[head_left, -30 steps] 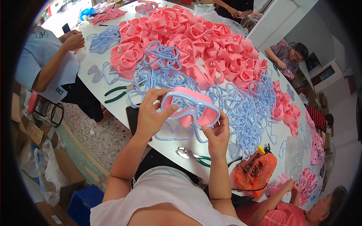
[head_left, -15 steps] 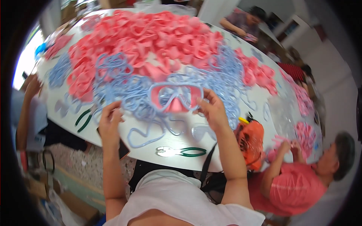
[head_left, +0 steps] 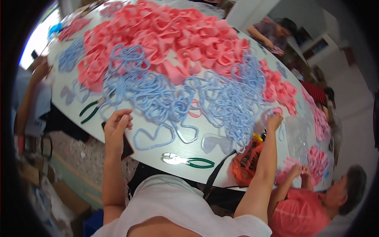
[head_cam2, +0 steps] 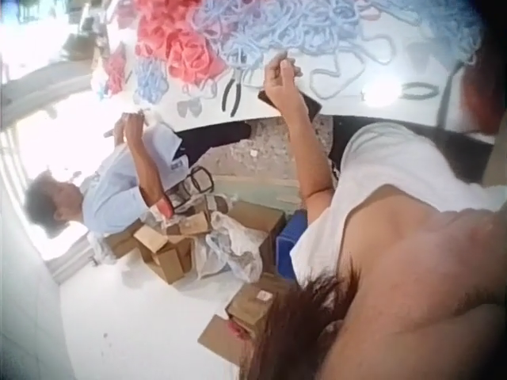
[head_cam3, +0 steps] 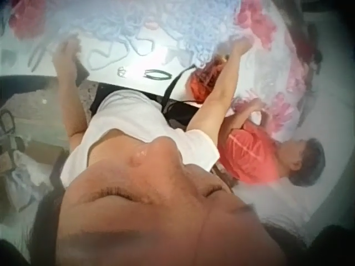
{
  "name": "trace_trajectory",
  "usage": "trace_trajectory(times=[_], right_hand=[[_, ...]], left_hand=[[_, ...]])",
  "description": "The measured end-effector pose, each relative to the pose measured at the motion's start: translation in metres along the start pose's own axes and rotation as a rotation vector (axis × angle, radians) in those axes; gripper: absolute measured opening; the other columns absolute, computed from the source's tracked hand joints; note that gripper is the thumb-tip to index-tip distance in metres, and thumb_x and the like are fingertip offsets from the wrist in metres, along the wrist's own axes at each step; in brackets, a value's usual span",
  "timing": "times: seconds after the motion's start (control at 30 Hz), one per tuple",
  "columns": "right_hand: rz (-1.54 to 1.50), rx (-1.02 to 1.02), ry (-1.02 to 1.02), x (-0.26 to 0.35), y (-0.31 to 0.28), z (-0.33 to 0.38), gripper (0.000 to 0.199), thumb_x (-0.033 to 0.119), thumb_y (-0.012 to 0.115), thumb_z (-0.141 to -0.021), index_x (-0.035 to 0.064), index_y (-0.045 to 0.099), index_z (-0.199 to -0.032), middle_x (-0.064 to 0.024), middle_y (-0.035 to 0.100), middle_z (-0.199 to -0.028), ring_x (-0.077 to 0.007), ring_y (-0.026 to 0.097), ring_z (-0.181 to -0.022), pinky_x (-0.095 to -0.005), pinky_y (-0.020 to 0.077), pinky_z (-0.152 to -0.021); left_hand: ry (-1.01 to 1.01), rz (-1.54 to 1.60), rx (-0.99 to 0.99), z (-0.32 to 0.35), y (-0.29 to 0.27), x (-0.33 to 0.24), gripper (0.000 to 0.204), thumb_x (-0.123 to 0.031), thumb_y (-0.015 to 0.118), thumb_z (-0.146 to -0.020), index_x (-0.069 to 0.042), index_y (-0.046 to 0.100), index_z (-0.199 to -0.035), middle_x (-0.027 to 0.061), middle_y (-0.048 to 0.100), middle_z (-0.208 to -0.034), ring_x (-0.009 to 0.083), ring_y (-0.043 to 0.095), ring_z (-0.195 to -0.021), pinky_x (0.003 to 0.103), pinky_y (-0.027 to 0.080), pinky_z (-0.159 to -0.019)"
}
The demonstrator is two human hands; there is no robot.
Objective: Assembling the straps and frames for pink diving masks at a factory workbench.
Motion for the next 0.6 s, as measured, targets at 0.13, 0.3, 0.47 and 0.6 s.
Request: trace_trajectory(times=[0.13,0.3,0.47,0.6], right_hand=[[-0.028,-0.086,-0.484,0.129,-0.020,0.048,0.039,0.004,0.067,-0.076,0.0047,0.057,-0.114,-0.0198,0.052,-0.118,-0.0370,0.054,-0.106,-0.0438,0.0445,-0.092],[-0.743,0.557,-0.922,0.314,-0.037,0.202,0.030,0.005,0.067,-0.080,0.0044,0.060,-0.109,-0.0145,0.060,-0.105,-0.0316,0.058,-0.096,-0.0366,0.0474,-0.084],[-0.569,0.399,-1.193,0.385,-0.050,0.317,0.027,0.027,0.071,-0.080,0.0003,0.066,-0.083,-0.0123,0.060,-0.082,-0.0307,0.057,-0.081,-0.0423,0.0467,-0.072],[-0.458,0.410,-1.051,0.391,-0.028,0.320,0.027,0.027,0.070,-0.080,0.0014,0.065,-0.083,-0.0124,0.058,-0.079,-0.0313,0.057,-0.079,-0.0428,0.0468,-0.068]], left_hand=[[-0.006,-0.007,-0.029,0.005,-0.010,0.000,0.026,-0.016,0.055,-0.097,0.003,0.060,-0.113,0.0026,0.059,-0.090,0.0059,0.052,-0.074,0.019,0.042,-0.068],[-0.040,-0.035,-0.014,0.012,0.001,0.002,0.023,-0.014,0.054,-0.096,0.003,0.061,-0.111,0.0032,0.059,-0.090,0.0077,0.052,-0.076,0.021,0.042,-0.071],[-0.037,-0.029,0.031,0.016,0.008,0.002,0.023,-0.014,0.054,-0.096,0.003,0.061,-0.110,0.0037,0.059,-0.089,0.0086,0.052,-0.077,0.022,0.043,-0.072],[-0.044,-0.024,0.043,0.018,0.004,0.006,0.024,-0.014,0.054,-0.096,0.003,0.061,-0.110,0.0041,0.059,-0.089,0.0085,0.052,-0.077,0.022,0.043,-0.073]])
Point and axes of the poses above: each hand's wrist, its own z-axis away from the middle knuckle, its own y-axis out of the palm, x = y × z, the point moved 10 cm from there along -z, towards the middle knuckle
